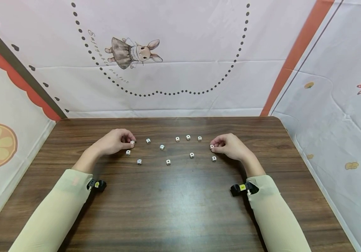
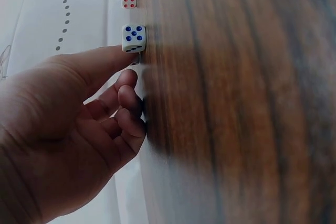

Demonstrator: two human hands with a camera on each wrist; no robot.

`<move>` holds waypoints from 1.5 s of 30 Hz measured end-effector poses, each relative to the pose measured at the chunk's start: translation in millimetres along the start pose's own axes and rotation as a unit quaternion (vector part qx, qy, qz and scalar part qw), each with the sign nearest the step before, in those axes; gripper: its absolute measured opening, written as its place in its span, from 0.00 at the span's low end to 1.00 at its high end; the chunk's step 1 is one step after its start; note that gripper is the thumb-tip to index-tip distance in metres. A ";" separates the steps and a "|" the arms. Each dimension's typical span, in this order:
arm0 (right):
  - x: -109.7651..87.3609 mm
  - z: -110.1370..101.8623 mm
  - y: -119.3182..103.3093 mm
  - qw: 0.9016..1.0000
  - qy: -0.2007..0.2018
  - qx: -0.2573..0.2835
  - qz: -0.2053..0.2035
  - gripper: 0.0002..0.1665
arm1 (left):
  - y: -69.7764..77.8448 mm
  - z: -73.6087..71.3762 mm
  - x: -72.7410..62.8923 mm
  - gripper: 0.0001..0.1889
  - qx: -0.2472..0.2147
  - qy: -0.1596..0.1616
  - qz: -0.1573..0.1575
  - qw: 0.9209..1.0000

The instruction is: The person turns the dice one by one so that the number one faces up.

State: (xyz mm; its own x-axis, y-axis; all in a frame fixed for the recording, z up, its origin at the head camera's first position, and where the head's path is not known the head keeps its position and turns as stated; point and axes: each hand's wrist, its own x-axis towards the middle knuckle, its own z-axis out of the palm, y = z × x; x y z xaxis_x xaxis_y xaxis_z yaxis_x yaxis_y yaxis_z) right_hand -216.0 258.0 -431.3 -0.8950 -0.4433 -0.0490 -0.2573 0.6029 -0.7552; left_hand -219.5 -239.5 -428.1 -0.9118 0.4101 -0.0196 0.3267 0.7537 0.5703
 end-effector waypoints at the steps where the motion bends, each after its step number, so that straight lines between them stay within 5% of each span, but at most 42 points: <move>1: -0.2 0.0 -0.1 1.000 -0.001 0.001 0.000 0.11 | 0.1 0.1 -0.2 0.06 0.000 0.001 -0.002 1.000; 13: -1.2 0.4 1.2 1.000 -0.002 0.003 0.004 0.11 | 5.8 -1.3 -2.5 0.06 -0.022 0.009 -0.026 0.999; 45: 0.4 0.2 1.7 1.000 0.002 -0.001 -0.008 0.11 | 3.1 -2.5 -1.5 0.07 -0.018 -0.012 -0.030 0.999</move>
State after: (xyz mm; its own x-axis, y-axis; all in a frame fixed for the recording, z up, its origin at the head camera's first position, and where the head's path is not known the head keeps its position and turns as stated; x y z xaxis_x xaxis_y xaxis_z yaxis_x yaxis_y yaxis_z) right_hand -216.7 258.7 -432.7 -0.8924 -0.4500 -0.0338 -0.2729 0.5977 -0.7539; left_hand -217.7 -239.1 -424.3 -0.9233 0.3769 -0.0734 0.2620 0.7583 0.5969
